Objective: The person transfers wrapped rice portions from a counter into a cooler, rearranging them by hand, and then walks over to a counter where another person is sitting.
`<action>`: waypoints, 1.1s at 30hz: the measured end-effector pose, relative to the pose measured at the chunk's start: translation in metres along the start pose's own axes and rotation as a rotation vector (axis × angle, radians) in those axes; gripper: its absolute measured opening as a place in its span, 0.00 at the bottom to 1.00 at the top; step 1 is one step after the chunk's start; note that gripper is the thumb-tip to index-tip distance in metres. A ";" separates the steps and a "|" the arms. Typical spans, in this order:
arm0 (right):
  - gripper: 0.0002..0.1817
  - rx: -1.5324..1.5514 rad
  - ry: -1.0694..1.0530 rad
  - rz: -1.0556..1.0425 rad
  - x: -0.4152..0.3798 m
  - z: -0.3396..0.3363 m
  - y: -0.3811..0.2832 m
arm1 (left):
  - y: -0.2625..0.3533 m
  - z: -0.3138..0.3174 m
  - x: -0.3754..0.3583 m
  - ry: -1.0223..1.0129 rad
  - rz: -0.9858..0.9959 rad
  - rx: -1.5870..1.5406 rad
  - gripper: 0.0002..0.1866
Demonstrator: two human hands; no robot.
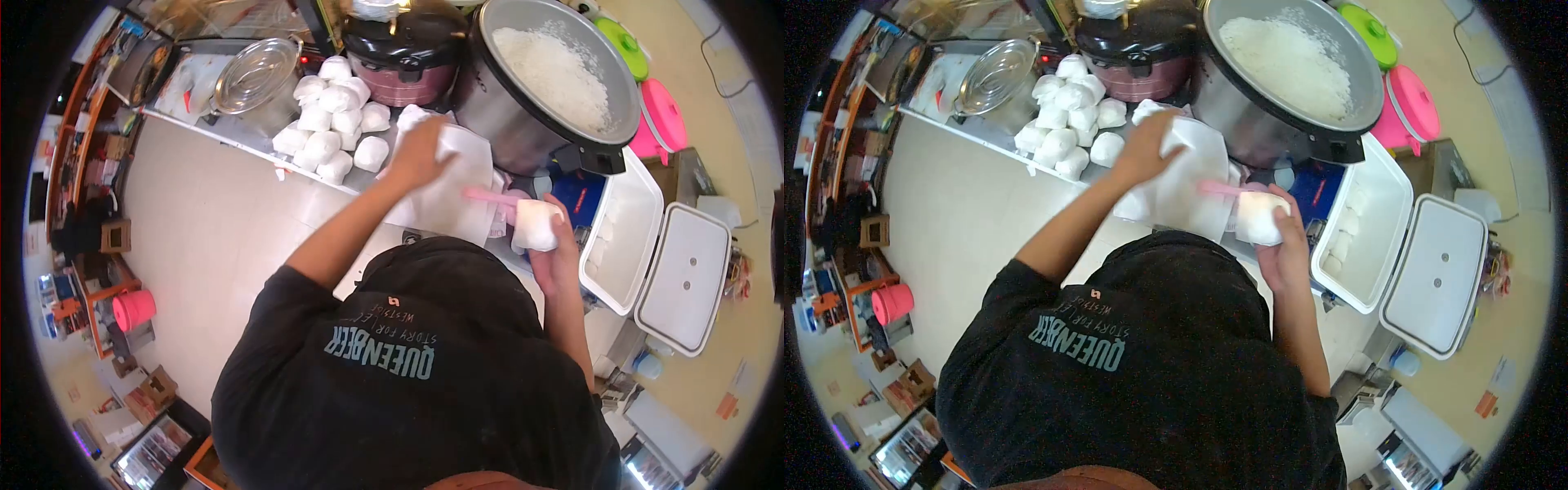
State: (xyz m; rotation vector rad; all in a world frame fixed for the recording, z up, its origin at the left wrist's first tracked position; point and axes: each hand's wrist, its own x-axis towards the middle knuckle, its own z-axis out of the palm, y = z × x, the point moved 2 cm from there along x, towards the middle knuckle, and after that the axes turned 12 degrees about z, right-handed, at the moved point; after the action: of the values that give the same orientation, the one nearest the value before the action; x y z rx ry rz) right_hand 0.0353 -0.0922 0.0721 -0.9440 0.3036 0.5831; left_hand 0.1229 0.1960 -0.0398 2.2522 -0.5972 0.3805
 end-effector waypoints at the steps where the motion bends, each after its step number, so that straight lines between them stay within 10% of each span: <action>1: 0.28 0.009 0.074 -0.015 -0.008 -0.007 -0.005 | -0.021 0.006 0.001 -0.035 -0.177 0.128 0.47; 12: 0.37 0.019 0.130 -0.248 -0.102 -0.048 -0.082 | -0.095 0.060 0.002 -0.104 -0.208 0.633 0.34; 15: 0.28 -0.345 0.353 -0.089 -0.100 -0.094 -0.120 | -0.104 0.048 -0.017 0.097 -0.071 0.490 0.29; 18: 0.19 -0.936 0.434 0.033 -0.060 -0.142 -0.118 | -0.053 0.009 -0.026 0.255 -0.358 0.042 0.25; 24: 0.34 -1.192 0.273 0.567 -0.013 -0.150 -0.079 | 0.066 -0.031 -0.024 0.678 -0.567 -0.730 0.29; 33: 0.42 -1.587 0.050 0.563 -0.032 -0.146 -0.099 | 0.237 0.049 0.088 0.016 -0.292 -1.275 0.40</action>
State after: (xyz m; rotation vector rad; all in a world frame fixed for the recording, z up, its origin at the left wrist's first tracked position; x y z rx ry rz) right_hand 0.0688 -0.2683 0.0718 -2.4320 0.0892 1.3727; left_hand 0.0769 -0.0093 0.1091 1.0650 -0.3186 -0.1380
